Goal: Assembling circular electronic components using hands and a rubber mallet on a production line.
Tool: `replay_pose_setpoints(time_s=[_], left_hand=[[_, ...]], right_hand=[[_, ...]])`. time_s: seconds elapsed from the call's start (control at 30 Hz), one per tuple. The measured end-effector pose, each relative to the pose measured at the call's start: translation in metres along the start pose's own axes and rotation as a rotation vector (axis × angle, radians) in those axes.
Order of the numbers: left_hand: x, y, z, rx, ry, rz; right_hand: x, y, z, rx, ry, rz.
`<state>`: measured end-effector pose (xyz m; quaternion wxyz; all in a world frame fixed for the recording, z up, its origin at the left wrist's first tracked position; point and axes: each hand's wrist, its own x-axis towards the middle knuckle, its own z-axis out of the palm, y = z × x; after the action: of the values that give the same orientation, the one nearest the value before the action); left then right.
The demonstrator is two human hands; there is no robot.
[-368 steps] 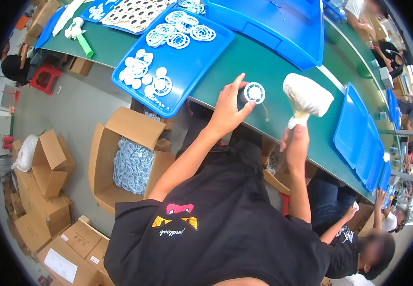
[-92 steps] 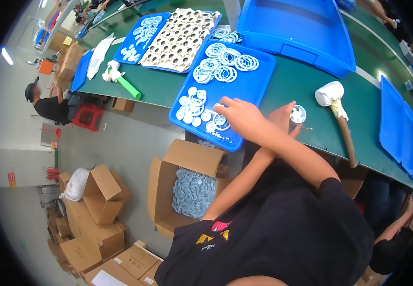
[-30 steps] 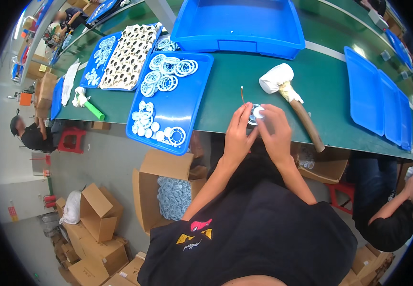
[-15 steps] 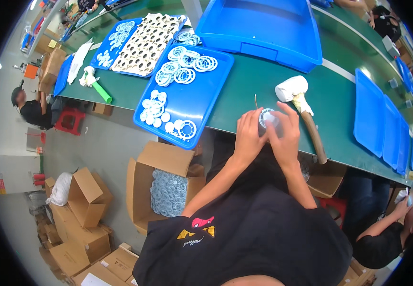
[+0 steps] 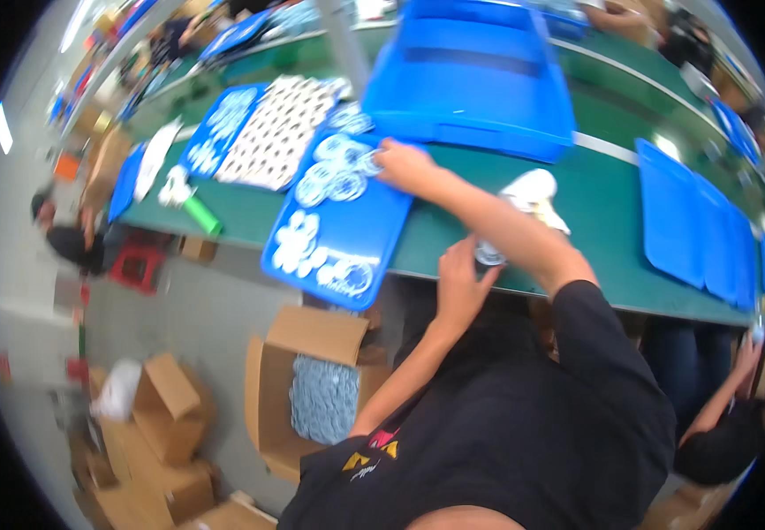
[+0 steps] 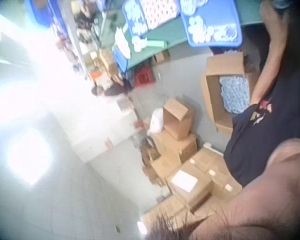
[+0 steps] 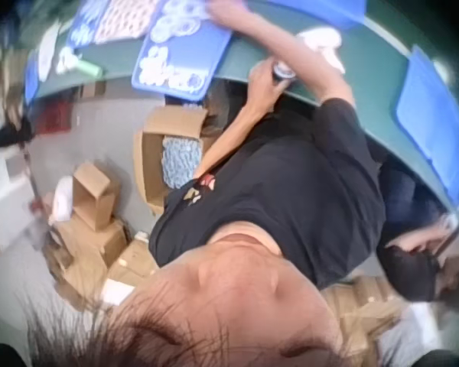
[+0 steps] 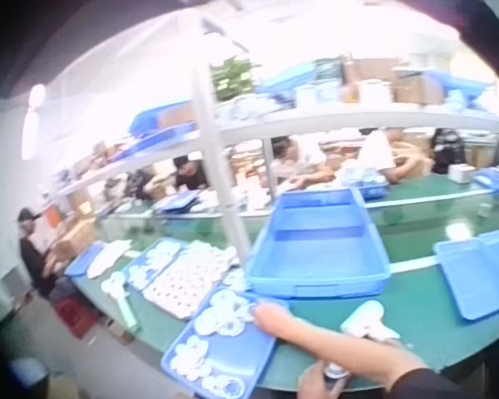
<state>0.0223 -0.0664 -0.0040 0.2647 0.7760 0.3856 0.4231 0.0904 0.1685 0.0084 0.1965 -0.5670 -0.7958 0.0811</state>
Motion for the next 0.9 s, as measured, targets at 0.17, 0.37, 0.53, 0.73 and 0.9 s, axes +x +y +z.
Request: replay_pose_setpoints(time_s=[0.17, 0.37, 0.53, 0.73, 0.9], left_hand=[[0.003, -0.018, 0.004, 0.083, -0.118, -0.062], [0.008, -0.007, 0.000, -0.067, -0.125, -0.065], [0.009, 0.001, -0.008, -0.123, -0.199, -0.155], [0.010, 0.005, -0.002, -0.269, -0.159, -0.086], [0.010, 0.009, -0.001, -0.232, -0.124, -0.147]], right_hand=[[-0.002, 0.004, 0.008, 0.076, 0.093, -0.064], [-0.025, -0.020, -0.034, 0.144, 0.173, 0.017], [-0.095, -0.034, -0.075, 0.161, 0.344, 0.041], [-0.207, -0.030, -0.119, 0.363, 0.476, 0.276], [-0.261, -0.036, -0.114, 0.475, 0.491, 0.422]])
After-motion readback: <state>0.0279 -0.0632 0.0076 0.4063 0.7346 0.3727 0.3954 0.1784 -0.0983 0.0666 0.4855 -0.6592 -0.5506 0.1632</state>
